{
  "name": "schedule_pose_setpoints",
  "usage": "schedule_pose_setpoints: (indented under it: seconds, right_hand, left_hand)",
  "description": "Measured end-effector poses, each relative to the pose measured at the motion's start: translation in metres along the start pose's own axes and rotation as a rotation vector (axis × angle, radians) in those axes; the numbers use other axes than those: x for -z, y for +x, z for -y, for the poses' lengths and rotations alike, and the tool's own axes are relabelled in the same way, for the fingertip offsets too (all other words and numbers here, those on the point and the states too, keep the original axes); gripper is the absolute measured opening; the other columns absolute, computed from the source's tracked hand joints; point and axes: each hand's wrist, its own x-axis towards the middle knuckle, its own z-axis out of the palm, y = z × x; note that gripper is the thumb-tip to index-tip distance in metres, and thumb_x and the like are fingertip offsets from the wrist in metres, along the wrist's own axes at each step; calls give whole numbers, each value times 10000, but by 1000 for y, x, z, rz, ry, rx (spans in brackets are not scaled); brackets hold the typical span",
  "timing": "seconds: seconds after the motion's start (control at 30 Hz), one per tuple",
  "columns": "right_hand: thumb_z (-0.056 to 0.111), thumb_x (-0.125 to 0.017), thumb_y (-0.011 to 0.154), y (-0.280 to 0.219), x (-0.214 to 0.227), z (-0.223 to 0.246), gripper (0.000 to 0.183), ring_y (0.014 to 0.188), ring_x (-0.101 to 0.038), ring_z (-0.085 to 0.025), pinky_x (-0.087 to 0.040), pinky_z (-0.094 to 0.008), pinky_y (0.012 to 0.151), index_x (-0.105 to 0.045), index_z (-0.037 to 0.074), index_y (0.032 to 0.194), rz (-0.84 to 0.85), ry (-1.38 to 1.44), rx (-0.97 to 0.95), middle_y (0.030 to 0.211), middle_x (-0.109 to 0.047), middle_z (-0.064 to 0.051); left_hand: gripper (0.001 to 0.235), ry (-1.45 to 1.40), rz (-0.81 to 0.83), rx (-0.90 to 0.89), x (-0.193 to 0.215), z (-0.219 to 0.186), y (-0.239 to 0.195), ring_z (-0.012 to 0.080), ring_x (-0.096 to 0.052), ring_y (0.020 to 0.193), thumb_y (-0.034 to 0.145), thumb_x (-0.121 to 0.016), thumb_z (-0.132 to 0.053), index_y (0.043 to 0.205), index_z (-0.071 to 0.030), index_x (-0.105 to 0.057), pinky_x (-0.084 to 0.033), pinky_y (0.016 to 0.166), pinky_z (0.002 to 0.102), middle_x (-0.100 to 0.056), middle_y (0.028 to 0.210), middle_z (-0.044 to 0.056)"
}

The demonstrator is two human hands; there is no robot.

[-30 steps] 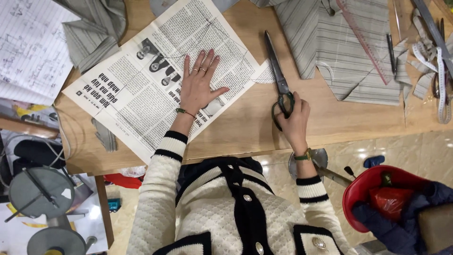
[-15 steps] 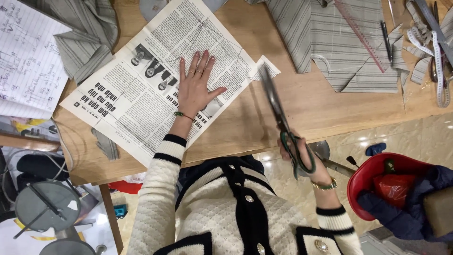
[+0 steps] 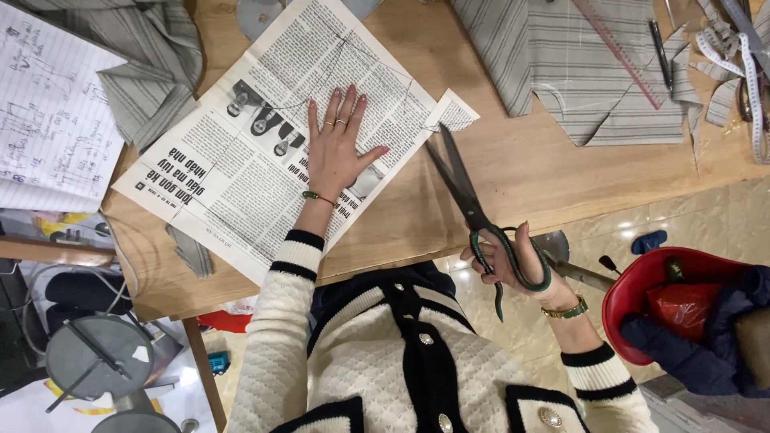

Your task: Cutting out paper patterns from newspaper and arranging them on fabric for garment construction.

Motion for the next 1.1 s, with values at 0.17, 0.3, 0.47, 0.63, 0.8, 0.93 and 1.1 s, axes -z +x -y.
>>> schedule_pose_setpoints:
  seconds: [0.17,0.3,0.47,0.63,0.8,0.93,1.1]
  right_hand:
    - [879,-254,861,-1,5,-9,969,824,-492,-245,-321,-287,553,-346,71,1388,36,-117,-29,1005,-467,-106]
    - [698,-182,995,-5,-4,2,851,629,-349,-132,-290,-256,533,-504,-49,1245,33,-408,65,801,-423,-52]
    - [544,-249,1050,14,26,-9,692,531,-423,-114,-326,-234,485,-476,-55,1312,30,-428,163,689,-468,-61]
    - [509,-378,1047,12,-19,19,712,532,-529,-86,-405,-211,516,-378,-46,1492,-12,-539,251,684,-585,-70]
    - [373,-422,1055,12,-12,23,646,486,-402,-77,-343,-196,438,-323,-12,1564,-44,-512,182,624,-493,-42]
    - [357,-452,1046,15,10,14,634,527,-430,-79,-355,-192,438,-338,14,1567,-70,-553,182,717,-509,-49]
    - [377,-464,1039,19,39,-8,651,611,-457,-88,-369,-188,456,-325,53,1587,-114,-552,136,823,-535,-76]
  left_hand:
    - [933,5,-9,-7,1,1,0,296,-175,1548,952,-535,-777,1587,-110,-385,61,1228,597,-250,1680,94]
    - [940,0,-6,-5,-2,2,0,291,-161,1552,952,-523,-788,1593,-116,-375,79,1228,591,-244,1683,86]
    - [939,-1,11,-3,0,1,0,289,-139,1557,955,-532,-777,1601,-118,-357,81,1228,590,-215,1691,84]
    - [945,-3,25,9,0,1,0,281,-132,1560,951,-525,-784,1605,-125,-350,88,1229,585,-208,1694,78]
    - [929,4,37,14,0,1,1,272,-122,1562,956,-525,-775,1606,-136,-349,86,1230,582,-190,1699,66]
    - [934,6,38,19,0,0,1,266,-115,1564,954,-533,-774,1614,-143,-335,88,1233,581,-179,1702,58]
    - [937,7,36,14,0,1,1,273,-129,1560,947,-529,-781,1603,-136,-353,72,1234,584,-202,1696,65]
